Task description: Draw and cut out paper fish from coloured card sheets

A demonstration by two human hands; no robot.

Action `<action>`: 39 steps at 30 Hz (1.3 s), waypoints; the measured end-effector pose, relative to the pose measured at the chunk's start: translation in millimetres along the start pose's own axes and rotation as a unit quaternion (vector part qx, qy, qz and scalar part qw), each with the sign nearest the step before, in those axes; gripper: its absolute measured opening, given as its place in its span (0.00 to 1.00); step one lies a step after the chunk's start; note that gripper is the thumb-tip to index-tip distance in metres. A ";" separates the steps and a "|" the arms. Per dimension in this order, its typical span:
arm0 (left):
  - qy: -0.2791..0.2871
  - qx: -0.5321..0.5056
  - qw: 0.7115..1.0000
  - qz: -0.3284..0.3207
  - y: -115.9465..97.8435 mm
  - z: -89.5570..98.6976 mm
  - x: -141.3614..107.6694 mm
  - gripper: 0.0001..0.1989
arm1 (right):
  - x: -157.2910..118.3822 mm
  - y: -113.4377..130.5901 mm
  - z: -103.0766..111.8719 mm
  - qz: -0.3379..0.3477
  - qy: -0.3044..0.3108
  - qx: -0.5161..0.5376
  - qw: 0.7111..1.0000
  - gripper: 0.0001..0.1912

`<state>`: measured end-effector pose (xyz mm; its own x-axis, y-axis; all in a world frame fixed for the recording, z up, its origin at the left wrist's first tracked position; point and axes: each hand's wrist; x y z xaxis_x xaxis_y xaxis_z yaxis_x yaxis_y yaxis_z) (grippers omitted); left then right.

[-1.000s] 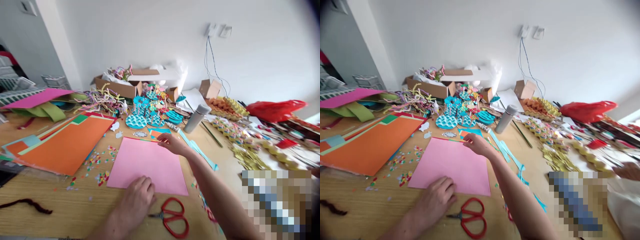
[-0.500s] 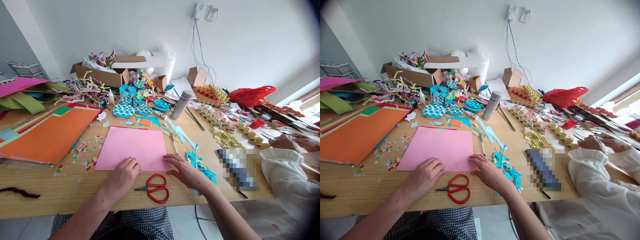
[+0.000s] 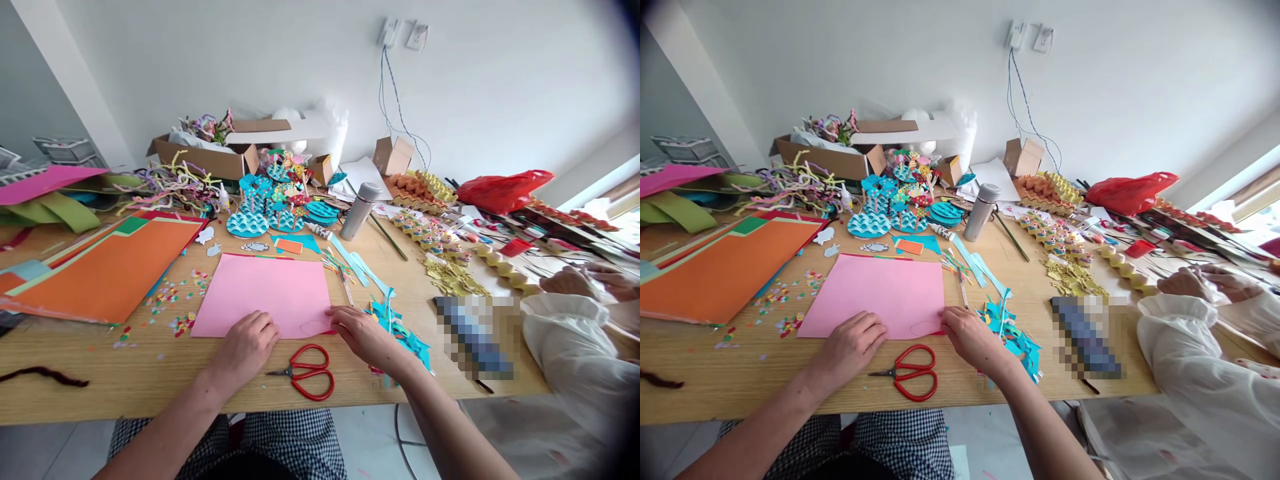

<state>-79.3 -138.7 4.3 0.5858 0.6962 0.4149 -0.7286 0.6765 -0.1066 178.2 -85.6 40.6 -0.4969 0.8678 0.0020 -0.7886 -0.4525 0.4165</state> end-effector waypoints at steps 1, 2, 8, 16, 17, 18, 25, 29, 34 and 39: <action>-0.004 -0.004 1.000 0.001 0.0 0.2 0.1 0.11 | 0.6 1.3 1.1 0.004 -0.010 0.001 1.000 0.10; -0.010 -0.011 1.000 0.002 0.1 0.4 0.2 0.11 | 1.3 2.3 2.5 0.011 -0.021 0.005 1.000 0.11; -0.133 -0.067 0.988 0.033 -1.8 9.5 0.7 0.07 | 6.9 6.2 12.5 0.008 -0.091 0.047 0.995 0.09; -0.212 -0.352 0.887 0.212 -38.8 33.1 -1.7 0.17 | 4.9 29.8 12.3 0.003 -0.230 0.079 0.970 0.07; -0.190 -0.442 0.838 0.258 -40.8 33.5 0.1 0.18 | 1.9 35.2 11.0 0.020 -0.253 0.073 0.964 0.06; -0.178 -0.534 0.769 0.303 -41.5 33.4 2.7 0.18 | -2.1 40.6 9.2 0.037 -0.271 0.066 0.960 0.07; -0.354 -0.738 0.368 0.440 -33.7 29.7 26.2 0.12 | -48.0 63.7 -24.4 0.141 -0.261 -0.002 0.955 0.20; -0.427 -0.659 0.348 0.512 -35.7 26.4 26.7 0.10 | -66.8 62.7 -46.0 0.173 -0.281 -0.005 0.944 0.20; -0.469 -0.648 0.379 0.466 -36.3 39.9 21.3 0.11 | -71.3 53.3 -56.1 0.099 -0.306 0.037 0.946 0.17; -0.465 -0.669 0.438 0.380 -21.1 65.3 28.9 0.21 | -60.4 48.8 -60.3 0.128 -0.184 -0.055 0.973 0.15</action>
<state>-70.2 -148.5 77.6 -0.4968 0.8645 -0.0769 0.6366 0.3027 -0.7093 147.8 -172.5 6.0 -0.5349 0.7296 0.4261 -0.7002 -0.6650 0.2598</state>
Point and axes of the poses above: each hand's wrist, its own x-axis towards the middle knuckle, its own z-axis out of the back of the hand, y = z × x, and after that the axes turned 12 degrees about -z, right-handed
